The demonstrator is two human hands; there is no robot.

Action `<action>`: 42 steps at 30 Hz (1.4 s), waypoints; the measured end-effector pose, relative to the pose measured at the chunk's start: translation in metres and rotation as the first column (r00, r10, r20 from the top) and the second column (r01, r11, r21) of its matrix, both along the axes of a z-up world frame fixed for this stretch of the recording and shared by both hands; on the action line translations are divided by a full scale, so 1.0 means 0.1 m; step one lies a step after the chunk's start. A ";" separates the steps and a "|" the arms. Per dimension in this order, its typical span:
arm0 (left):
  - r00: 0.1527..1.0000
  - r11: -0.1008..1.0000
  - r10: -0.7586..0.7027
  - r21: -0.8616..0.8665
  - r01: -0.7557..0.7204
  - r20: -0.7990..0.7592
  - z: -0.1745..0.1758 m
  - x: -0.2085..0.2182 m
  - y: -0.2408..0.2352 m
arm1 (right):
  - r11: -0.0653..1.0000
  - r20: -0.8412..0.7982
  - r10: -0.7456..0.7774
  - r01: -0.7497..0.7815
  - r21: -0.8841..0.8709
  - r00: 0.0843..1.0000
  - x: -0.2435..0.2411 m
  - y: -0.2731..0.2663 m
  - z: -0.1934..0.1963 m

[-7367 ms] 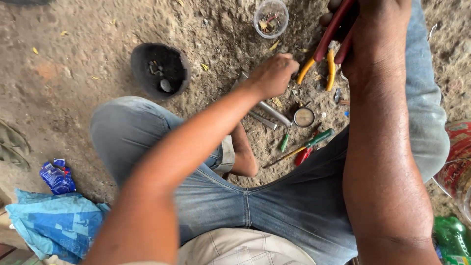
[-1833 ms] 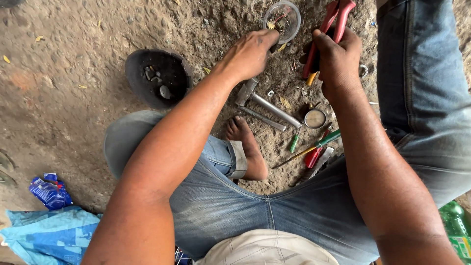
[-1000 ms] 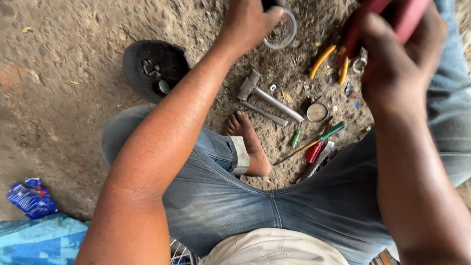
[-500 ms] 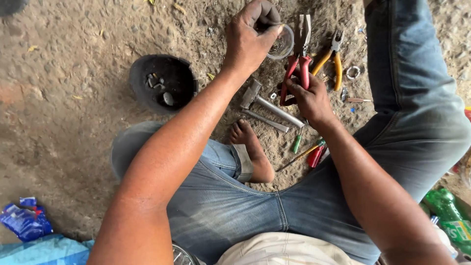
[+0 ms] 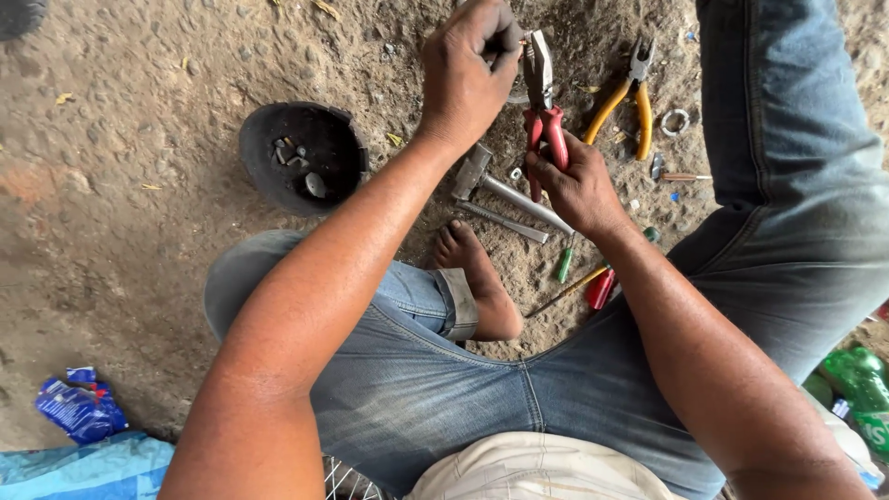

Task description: The person sits on the ground and uses pliers to manipulate small metal parts, repeatedly picking them up, adjusting them, and placing them into a small container. The workspace includes various tools and a bicycle wheel nearby.

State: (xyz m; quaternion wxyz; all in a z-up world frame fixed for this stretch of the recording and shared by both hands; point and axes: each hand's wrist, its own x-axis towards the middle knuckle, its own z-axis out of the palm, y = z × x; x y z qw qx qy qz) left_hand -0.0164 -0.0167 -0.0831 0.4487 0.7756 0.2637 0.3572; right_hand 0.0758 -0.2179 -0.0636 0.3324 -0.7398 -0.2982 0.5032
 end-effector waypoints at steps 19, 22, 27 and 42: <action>0.998 1.000 -0.003 -0.016 0.002 -0.058 0.05 -0.06 0.04 | 0.999 0.187 0.045 -0.040 -0.032 0.981 -0.04 0.05 0.08; 0.998 1.000 -0.004 -0.015 0.003 -0.057 -0.02 -0.06 0.03 | 0.999 0.169 0.037 -0.030 -0.044 0.985 -0.05 0.03 0.04; 0.980 0.983 -0.024 -0.181 -0.012 -0.198 -0.26 -0.08 0.05 | 0.984 0.196 0.087 -0.054 -0.171 0.977 -0.07 -0.02 -0.14; 0.927 0.993 -0.105 0.011 0.116 -0.360 -0.52 -0.10 -0.17 | 0.963 -0.075 -0.084 0.062 -0.261 0.994 -0.24 -0.33 -0.50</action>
